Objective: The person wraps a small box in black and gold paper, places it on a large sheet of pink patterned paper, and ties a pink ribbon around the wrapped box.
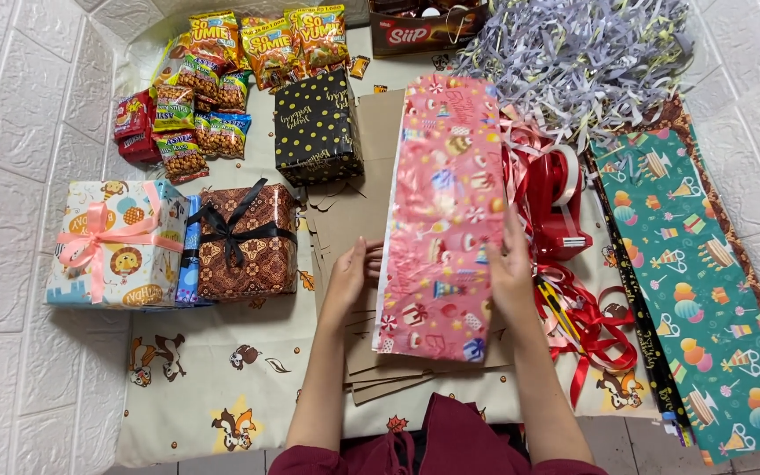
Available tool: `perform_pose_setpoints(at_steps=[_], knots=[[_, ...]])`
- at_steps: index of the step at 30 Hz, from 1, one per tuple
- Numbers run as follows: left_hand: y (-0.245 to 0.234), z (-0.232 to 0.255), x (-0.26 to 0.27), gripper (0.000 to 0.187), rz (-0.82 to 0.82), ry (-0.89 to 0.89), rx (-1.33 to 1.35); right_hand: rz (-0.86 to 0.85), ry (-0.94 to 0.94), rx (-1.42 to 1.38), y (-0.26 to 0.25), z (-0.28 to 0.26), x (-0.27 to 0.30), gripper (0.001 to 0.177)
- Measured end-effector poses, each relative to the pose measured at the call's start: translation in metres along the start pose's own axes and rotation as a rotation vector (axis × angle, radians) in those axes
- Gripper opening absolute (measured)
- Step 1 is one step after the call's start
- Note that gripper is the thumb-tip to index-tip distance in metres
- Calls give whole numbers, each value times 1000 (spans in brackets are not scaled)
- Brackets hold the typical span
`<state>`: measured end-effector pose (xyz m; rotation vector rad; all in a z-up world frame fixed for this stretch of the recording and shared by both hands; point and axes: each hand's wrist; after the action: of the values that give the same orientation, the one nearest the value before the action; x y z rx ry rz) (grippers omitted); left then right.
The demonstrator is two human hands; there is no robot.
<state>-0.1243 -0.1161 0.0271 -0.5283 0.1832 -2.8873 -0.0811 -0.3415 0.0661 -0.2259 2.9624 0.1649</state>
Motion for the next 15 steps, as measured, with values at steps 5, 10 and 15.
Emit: perform_pose_setpoints(at_steps=[5,10,15], knots=[[-7,-27,-2,39,-39,-49,175,-66,137,656,3,22,16,53],[5,-21,2,42,-81,-1,195,-197,97,591,26,13,30,50],[31,-41,-8,47,-68,126,284,-281,-81,469,55,-13,41,78]])
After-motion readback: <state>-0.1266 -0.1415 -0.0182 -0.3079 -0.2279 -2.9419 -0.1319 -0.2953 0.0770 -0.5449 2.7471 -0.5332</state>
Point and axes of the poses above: each hand's wrist, its own x-axis away from the middle knuckle, its own y-axis out of the palm, z = x × y, and after that the axes turned 8 degrees about -x, right-handed
